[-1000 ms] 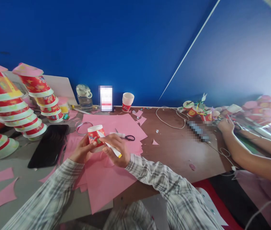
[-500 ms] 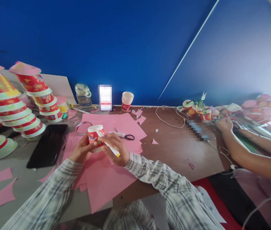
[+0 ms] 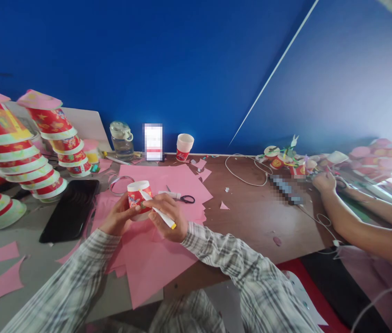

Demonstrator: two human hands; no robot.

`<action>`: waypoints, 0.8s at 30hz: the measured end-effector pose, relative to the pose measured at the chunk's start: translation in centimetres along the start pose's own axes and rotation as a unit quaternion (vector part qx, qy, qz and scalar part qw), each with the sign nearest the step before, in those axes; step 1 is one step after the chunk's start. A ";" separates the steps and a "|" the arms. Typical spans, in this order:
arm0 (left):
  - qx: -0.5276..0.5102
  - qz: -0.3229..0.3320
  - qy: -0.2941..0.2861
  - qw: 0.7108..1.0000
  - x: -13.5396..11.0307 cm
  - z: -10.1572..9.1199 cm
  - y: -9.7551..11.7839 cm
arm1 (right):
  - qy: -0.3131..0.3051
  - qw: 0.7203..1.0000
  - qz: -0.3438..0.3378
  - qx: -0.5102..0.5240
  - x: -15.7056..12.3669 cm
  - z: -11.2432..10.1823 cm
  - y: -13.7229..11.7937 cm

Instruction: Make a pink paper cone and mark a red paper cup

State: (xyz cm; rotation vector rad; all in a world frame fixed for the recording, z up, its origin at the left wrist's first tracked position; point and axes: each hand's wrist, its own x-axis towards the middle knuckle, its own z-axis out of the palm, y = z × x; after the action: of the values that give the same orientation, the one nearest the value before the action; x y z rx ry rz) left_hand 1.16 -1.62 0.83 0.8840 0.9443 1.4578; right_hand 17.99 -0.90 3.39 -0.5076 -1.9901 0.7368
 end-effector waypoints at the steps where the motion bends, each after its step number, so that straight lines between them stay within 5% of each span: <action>1: 0.001 0.000 -0.002 1.000 0.0 0.0 0.0 | 0.000 1.000 0.001 0.000 0.0 0.0 0.0; 24: -0.046 -0.022 -0.024 0.998 0.2 -0.5 0.2 | 0.051 0.998 0.031 0.014 0.3 -0.3 0.6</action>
State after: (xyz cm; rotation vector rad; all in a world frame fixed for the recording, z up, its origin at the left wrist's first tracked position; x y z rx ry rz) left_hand 0.61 -1.51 0.77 0.8218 0.8497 1.4246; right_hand 18.13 -0.26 3.28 -0.5821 -1.8750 0.7612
